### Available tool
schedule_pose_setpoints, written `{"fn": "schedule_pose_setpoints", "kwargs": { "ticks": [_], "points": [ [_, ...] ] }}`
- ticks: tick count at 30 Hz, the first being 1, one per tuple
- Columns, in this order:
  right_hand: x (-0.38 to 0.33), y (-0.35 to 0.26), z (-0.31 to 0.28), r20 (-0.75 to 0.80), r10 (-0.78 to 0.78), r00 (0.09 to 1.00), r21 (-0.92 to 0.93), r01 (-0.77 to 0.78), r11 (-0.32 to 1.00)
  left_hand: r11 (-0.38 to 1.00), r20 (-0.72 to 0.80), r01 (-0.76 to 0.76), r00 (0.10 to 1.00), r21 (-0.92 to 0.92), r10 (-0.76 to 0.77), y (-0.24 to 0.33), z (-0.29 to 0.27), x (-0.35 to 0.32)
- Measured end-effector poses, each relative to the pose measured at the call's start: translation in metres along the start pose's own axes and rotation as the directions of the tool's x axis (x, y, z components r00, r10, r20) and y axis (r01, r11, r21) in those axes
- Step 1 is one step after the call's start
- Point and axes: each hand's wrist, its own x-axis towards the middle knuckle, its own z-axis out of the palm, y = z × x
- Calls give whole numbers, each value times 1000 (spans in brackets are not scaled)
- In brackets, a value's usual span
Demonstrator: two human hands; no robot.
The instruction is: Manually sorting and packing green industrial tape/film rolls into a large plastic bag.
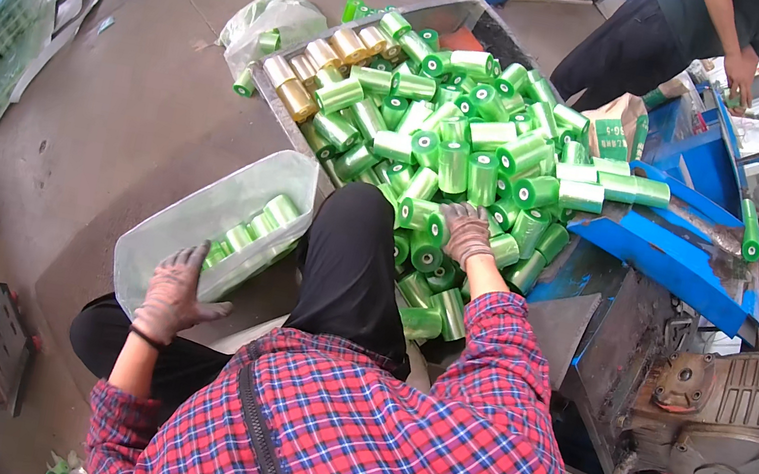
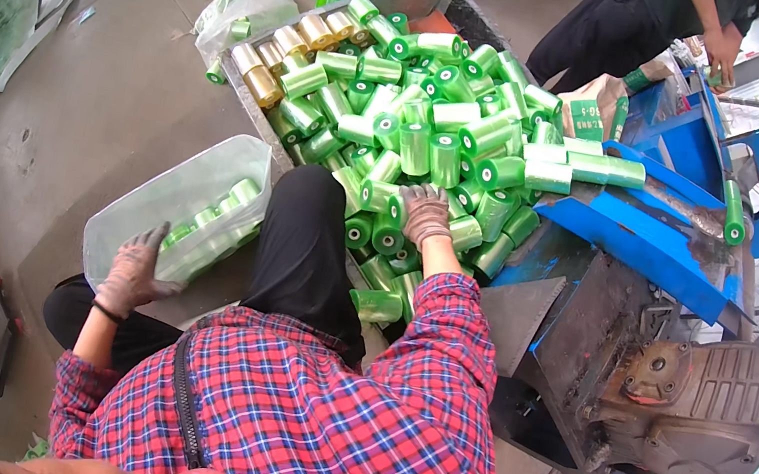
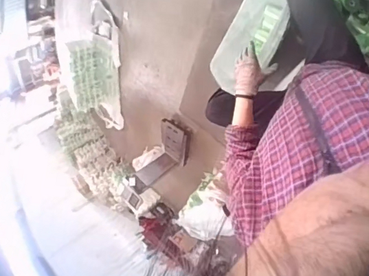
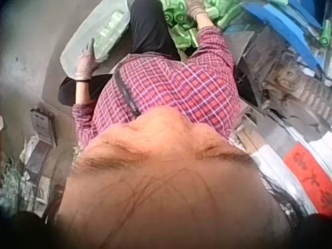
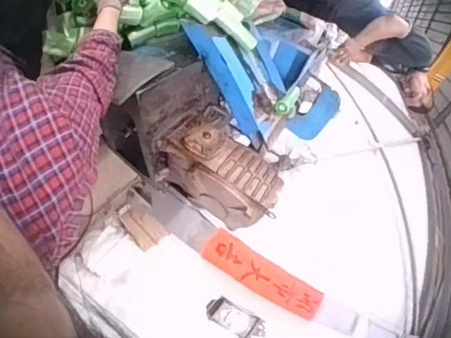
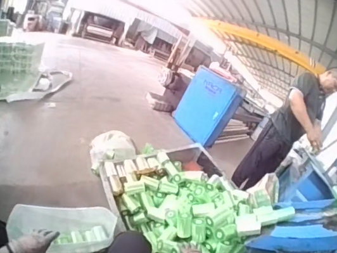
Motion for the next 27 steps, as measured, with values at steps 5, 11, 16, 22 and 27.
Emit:
{"fn": "schedule_pose_setpoints", "kwargs": {
  "ticks": [5, 11, 16, 22, 27],
  "points": [
    [13, 25, -44, -104, 509, 854, 984, 13, 178, 958, 294, 133, 933, 252, -207, 11, -3, -1],
    [4, -78, -174, -100, -243, 965, 833, -52, -551, 974, 76, 111, 992, -197, -98, -29, -12, -36],
    [43, -274, -196, 284, -762, 582, 916, 69, 394, 730, -249, 669, 690, -137, -679, -89, -30, -19],
    [62, -438, -79, 463, -516, 721, 633, 139, 762, 622, 72, 729, 664, -286, -745, -121, 1, -19],
    [45, -472, -55, 424, -447, 787, 704, 24, 710, 718, -79, 637, 730, -279, -679, -130, 7, -17]
  ]
}}
